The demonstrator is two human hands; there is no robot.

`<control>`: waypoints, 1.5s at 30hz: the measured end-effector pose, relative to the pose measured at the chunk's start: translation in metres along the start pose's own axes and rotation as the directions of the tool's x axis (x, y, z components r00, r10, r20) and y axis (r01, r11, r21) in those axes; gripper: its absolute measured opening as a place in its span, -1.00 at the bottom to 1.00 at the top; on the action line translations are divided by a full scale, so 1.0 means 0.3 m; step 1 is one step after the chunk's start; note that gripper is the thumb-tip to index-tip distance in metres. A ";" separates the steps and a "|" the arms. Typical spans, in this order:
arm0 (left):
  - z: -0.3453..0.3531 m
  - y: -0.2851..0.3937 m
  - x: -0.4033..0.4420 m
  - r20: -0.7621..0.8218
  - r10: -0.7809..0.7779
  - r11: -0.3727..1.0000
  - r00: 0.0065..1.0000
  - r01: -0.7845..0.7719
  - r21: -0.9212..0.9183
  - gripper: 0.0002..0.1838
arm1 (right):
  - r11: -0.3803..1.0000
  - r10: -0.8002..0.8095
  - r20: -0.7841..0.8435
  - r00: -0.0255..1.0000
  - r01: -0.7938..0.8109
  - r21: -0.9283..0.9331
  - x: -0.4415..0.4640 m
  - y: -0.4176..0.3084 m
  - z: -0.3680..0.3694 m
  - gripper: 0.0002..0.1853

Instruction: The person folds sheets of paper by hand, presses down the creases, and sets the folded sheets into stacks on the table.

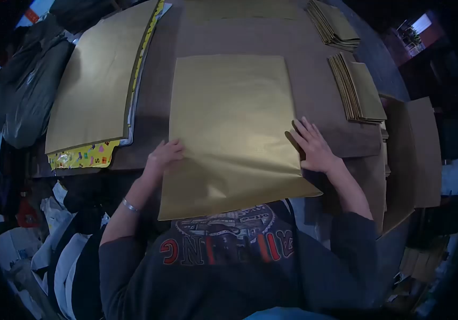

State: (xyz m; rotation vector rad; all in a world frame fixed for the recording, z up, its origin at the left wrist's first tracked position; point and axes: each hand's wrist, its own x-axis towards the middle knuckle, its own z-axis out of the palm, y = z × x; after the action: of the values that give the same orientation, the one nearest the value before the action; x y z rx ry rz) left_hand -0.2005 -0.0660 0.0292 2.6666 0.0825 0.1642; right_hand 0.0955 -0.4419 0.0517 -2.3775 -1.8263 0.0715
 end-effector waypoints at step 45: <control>-0.125 -0.155 0.253 -0.001 -0.575 0.695 0.818 0.488 -0.528 -0.28 | 0.720 0.682 -0.375 0.628 -0.665 0.197 0.306 -0.031 0.132 -0.70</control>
State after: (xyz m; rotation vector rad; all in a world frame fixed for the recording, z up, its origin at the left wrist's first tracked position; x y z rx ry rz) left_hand -0.1315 -0.0014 0.0490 1.9872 0.7623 0.1858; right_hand 0.1056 -0.3479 0.0185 -2.6348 -0.6607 -0.3086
